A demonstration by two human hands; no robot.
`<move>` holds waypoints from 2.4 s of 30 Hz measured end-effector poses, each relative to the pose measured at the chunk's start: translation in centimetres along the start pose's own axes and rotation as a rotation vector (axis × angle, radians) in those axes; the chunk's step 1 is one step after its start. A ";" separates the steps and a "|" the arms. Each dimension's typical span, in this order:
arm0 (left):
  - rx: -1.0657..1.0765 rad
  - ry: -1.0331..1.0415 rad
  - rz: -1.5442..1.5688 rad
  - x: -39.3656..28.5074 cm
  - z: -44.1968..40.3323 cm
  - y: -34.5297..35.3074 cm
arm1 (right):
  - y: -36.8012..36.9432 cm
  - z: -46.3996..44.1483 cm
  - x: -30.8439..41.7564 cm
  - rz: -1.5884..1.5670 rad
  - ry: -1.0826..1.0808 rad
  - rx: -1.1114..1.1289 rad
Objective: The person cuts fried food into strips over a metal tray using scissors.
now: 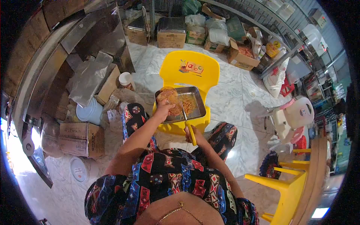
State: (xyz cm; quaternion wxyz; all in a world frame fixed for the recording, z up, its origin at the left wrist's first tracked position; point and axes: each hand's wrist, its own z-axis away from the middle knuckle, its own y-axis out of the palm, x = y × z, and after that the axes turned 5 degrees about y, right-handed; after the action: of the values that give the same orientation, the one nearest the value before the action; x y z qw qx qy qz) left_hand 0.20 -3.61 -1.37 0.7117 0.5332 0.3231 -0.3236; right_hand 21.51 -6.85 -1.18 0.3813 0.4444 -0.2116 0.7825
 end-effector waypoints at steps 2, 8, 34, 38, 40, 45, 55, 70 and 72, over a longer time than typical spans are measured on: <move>-0.100 0.070 -0.026 -0.1 0.2 0.3 | 0.1 0.1 0.1 -0.010 -0.006 -0.022; -0.078 0.055 -0.010 -0.1 0.2 0.3 | -0.1 0.1 0.4 -0.020 0.010 -0.014; 0.001 -0.005 -0.165 1.5 -0.9 -0.9 | -1.3 -0.1 -0.4 0.134 0.005 -0.086; 0.073 -0.050 -0.313 2.0 -1.2 -1.7 | -0.9 -0.6 -0.6 0.065 -0.016 -0.074; 0.118 -0.040 -0.229 3.2 -1.7 -2.1 | -0.9 -1.1 -1.0 0.025 -0.017 -0.066; 0.042 -0.135 -0.134 0.5 0.4 0.7 | -0.5 0.1 0.9 0.209 -0.074 -0.172; 0.216 -0.158 -0.083 1.8 -0.4 -0.3 | -0.9 -0.8 0.2 -0.016 -0.005 -0.084; -0.029 -0.017 -0.083 -0.1 -0.6 0.1 | -0.5 -0.5 -0.3 0.014 0.059 -0.007; -0.048 -0.007 -0.077 -0.1 -0.6 0.2 | -0.4 -0.3 -0.1 -0.001 0.069 0.010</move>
State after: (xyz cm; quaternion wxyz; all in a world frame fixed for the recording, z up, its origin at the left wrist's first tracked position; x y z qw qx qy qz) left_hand 0.25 -3.01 -1.28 0.7125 0.5021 0.3486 -0.3446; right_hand 21.69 -6.39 -1.42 0.3866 0.4193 -0.1943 0.7981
